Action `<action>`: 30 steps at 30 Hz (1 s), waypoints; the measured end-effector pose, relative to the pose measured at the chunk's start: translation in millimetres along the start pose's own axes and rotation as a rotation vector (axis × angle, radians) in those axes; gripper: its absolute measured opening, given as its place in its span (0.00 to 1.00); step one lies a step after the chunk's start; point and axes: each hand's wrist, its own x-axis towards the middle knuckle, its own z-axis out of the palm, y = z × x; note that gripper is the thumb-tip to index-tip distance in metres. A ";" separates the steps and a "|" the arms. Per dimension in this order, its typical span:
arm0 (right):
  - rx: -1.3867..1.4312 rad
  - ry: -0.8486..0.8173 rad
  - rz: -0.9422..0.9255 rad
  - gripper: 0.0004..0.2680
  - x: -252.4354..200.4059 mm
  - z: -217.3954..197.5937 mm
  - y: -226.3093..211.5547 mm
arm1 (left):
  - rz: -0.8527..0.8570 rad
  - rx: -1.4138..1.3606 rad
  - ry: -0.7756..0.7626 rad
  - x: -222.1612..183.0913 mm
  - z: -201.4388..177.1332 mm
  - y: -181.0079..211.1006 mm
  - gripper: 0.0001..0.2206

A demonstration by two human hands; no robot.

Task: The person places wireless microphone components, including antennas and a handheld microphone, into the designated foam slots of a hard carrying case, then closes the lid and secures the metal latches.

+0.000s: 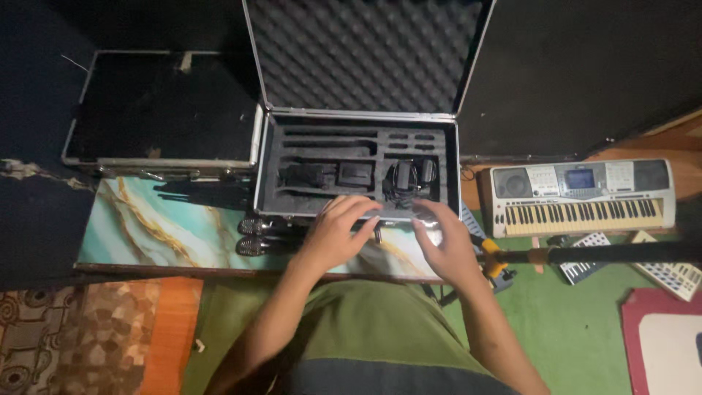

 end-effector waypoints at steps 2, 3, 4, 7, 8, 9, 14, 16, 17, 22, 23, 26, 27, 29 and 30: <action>-0.064 -0.069 0.065 0.11 -6.7 17.7 22.0 | -0.003 0.084 -0.161 -10.6 17.6 -25.1 0.09; -0.094 -0.106 0.094 0.10 -10.0 29.1 34.8 | -0.006 0.127 -0.239 -17.6 27.0 -38.4 0.08; -0.086 -0.153 0.124 0.10 -15.6 40.1 48.2 | 0.004 0.134 -0.282 -24.0 37.4 -51.4 0.09; -0.101 -0.280 0.226 0.10 -28.4 74.2 93.1 | 0.036 0.179 -0.401 -37.0 71.0 -89.8 0.11; -0.128 -0.323 0.273 0.10 -33.4 86.5 107.6 | 0.036 0.209 -0.435 -43.3 83.1 -99.4 0.11; -0.156 -0.367 0.320 0.10 -38.8 97.7 121.2 | 0.036 0.238 -0.470 -49.6 94.8 -107.9 0.12; -0.128 -0.298 0.187 0.09 -57.1 145.6 165.3 | 0.027 0.407 -0.550 -59.0 141.0 -147.1 0.18; -0.185 -0.228 0.165 0.09 -60.1 157.6 171.2 | 0.067 0.455 -0.549 -61.4 155.5 -159.8 0.17; -0.245 -0.207 0.197 0.10 -60.0 163.2 172.5 | 0.086 0.463 -0.544 -63.3 162.0 -165.4 0.16; -0.386 -0.229 0.349 0.11 -57.3 176.7 176.5 | 0.048 0.536 -0.529 -75.4 186.8 -181.2 0.07; -0.388 -0.224 0.336 0.10 -56.9 177.7 177.6 | 0.059 0.546 -0.511 -78.2 189.0 -180.9 0.07; -0.376 -0.214 0.272 0.07 -59.2 177.9 182.2 | 0.019 0.528 -0.493 -79.1 188.5 -177.6 0.07; -0.370 -0.213 0.247 0.06 -61.8 176.8 182.0 | -0.006 0.514 -0.494 -79.8 186.3 -174.7 0.07; -0.328 -0.228 0.202 0.05 -66.3 171.5 178.7 | -0.041 0.472 -0.521 -79.6 177.4 -168.1 0.07; -0.308 -0.229 0.177 0.05 -64.5 167.1 175.9 | -0.052 0.454 -0.532 -74.9 170.7 -164.4 0.07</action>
